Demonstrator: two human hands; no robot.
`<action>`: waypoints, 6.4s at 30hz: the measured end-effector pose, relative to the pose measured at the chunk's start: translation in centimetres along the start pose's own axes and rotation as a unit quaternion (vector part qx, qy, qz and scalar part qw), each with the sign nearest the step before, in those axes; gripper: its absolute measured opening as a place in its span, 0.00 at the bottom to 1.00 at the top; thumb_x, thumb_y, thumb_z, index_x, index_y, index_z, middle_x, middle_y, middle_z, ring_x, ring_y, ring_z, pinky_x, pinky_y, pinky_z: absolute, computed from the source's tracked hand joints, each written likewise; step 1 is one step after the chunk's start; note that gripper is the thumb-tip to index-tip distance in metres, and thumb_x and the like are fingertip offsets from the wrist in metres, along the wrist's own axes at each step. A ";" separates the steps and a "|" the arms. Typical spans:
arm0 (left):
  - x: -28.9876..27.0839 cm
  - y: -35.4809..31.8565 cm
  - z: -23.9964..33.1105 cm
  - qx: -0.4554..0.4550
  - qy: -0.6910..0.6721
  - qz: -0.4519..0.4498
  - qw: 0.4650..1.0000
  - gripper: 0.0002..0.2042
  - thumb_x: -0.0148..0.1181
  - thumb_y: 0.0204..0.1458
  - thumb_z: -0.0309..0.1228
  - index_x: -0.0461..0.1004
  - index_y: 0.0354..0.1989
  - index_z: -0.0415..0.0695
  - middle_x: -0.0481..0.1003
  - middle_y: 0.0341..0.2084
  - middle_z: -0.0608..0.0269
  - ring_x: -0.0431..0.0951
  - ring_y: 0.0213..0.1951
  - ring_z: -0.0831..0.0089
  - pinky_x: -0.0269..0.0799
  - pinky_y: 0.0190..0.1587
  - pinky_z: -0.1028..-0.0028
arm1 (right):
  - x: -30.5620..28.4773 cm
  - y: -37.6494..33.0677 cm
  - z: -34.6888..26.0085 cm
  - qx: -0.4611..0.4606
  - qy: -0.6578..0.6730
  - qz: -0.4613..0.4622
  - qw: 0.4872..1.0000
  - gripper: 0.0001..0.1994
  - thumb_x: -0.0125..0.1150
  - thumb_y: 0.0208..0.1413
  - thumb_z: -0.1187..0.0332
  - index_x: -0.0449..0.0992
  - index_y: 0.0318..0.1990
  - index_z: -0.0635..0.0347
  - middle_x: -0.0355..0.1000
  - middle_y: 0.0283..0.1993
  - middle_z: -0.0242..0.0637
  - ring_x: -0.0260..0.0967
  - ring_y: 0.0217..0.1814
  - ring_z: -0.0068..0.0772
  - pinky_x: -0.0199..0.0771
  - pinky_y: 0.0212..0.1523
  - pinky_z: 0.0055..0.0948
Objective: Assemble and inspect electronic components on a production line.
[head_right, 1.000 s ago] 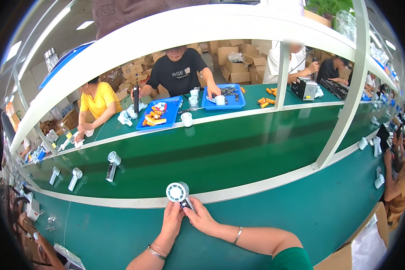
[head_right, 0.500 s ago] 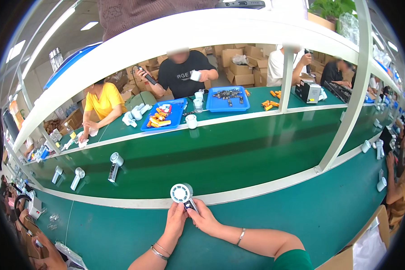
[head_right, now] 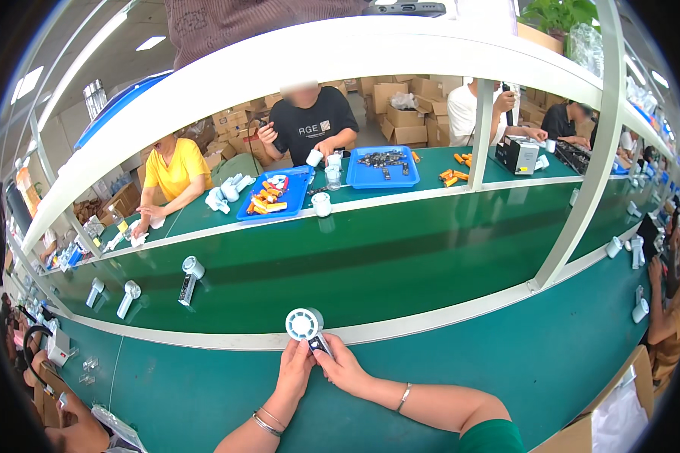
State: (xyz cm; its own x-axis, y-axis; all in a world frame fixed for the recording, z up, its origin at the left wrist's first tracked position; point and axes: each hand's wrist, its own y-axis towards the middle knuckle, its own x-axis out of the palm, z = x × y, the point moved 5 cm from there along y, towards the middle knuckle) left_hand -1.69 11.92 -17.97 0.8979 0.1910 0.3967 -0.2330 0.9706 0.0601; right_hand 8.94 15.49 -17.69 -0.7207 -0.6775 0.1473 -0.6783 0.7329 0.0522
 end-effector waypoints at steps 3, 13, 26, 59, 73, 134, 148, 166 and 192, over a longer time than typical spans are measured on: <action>-0.1 0.0 -0.1 0.000 0.002 0.007 1.000 0.20 0.46 0.60 0.41 0.61 0.53 0.38 0.69 0.42 0.59 0.71 0.42 0.70 0.70 0.45 0.69 | 0.0 0.0 0.0 0.000 -0.004 0.000 1.000 0.19 0.45 0.61 0.68 0.54 0.58 0.64 0.63 0.33 0.34 0.62 0.25 0.20 0.65 0.22 0.19; 0.0 0.0 -0.1 -0.004 -0.008 0.017 1.000 0.19 0.46 0.60 0.39 0.61 0.54 0.38 0.69 0.41 0.60 0.70 0.41 0.73 0.68 0.44 0.70 | -0.1 0.2 0.3 0.002 -0.004 0.001 1.000 0.18 0.45 0.61 0.68 0.55 0.57 0.64 0.64 0.31 0.33 0.62 0.24 0.19 0.65 0.21 0.20; -0.1 0.0 -0.1 -0.008 0.003 0.028 1.000 0.20 0.46 0.60 0.40 0.62 0.55 0.38 0.69 0.45 0.60 0.70 0.43 0.75 0.69 0.44 0.73 | -0.4 0.2 -0.2 -0.023 -0.033 0.021 0.999 0.20 0.49 0.59 0.68 0.57 0.57 0.63 0.66 0.36 0.34 0.61 0.25 0.16 0.64 0.24 0.19; 0.4 0.0 0.4 -0.005 -0.013 -0.010 1.000 0.29 0.37 0.62 0.48 0.60 0.56 0.31 0.70 0.43 0.55 0.70 0.44 0.71 0.69 0.46 0.71 | -0.5 -0.3 -1.4 -0.036 0.027 0.050 0.998 0.20 0.42 0.60 0.70 0.50 0.59 0.60 0.64 0.34 0.37 0.62 0.25 0.20 0.65 0.22 0.20; 0.6 0.1 0.2 -0.005 -0.007 -0.009 1.000 0.28 0.38 0.62 0.48 0.62 0.54 0.30 0.70 0.44 0.55 0.70 0.45 0.70 0.69 0.47 0.70 | -0.8 -0.1 -1.3 -0.022 0.018 0.045 0.999 0.18 0.42 0.61 0.70 0.51 0.58 0.60 0.64 0.34 0.37 0.61 0.24 0.19 0.64 0.21 0.19; 0.8 0.8 -0.7 -0.008 -0.018 0.001 1.000 0.23 0.39 0.63 0.43 0.66 0.50 0.32 0.70 0.44 0.56 0.71 0.44 0.71 0.70 0.46 0.71 | -1.6 0.3 -0.7 -0.041 0.017 0.041 0.998 0.18 0.45 0.61 0.70 0.52 0.56 0.63 0.66 0.33 0.37 0.60 0.22 0.18 0.62 0.19 0.19; 0.9 0.8 -0.7 -0.001 -0.016 -0.003 1.000 0.22 0.39 0.63 0.43 0.66 0.50 0.33 0.71 0.43 0.55 0.71 0.44 0.70 0.70 0.45 0.70 | -1.8 0.2 -0.5 -0.041 0.026 0.042 0.998 0.20 0.47 0.60 0.71 0.52 0.57 0.62 0.67 0.35 0.38 0.61 0.22 0.18 0.62 0.19 0.18; 0.8 0.8 -0.6 -0.001 -0.014 0.001 1.000 0.23 0.41 0.62 0.45 0.67 0.48 0.34 0.71 0.42 0.56 0.71 0.44 0.70 0.70 0.45 0.70 | -1.7 0.3 -0.6 -0.052 0.010 0.046 0.998 0.21 0.47 0.59 0.71 0.52 0.58 0.63 0.66 0.33 0.37 0.61 0.22 0.18 0.62 0.19 0.19; 1.0 0.8 0.3 0.019 -0.070 0.054 0.996 0.29 0.32 0.61 0.53 0.63 0.51 0.36 0.69 0.43 0.55 0.70 0.45 0.68 0.68 0.48 0.67 | -2.3 -3.6 -8.5 -0.097 -0.196 -0.053 0.974 0.26 0.59 0.54 0.67 0.61 0.59 0.64 0.69 0.48 0.39 0.67 0.48 0.25 0.68 0.46 0.26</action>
State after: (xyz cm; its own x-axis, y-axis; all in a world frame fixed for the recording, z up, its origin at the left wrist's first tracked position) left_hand -1.07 12.87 -17.23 0.8062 0.2692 0.5269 -0.3417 0.9388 0.0432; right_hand 14.26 14.88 -9.84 -0.6734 -0.6935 -0.2559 -0.7392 0.6297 0.2387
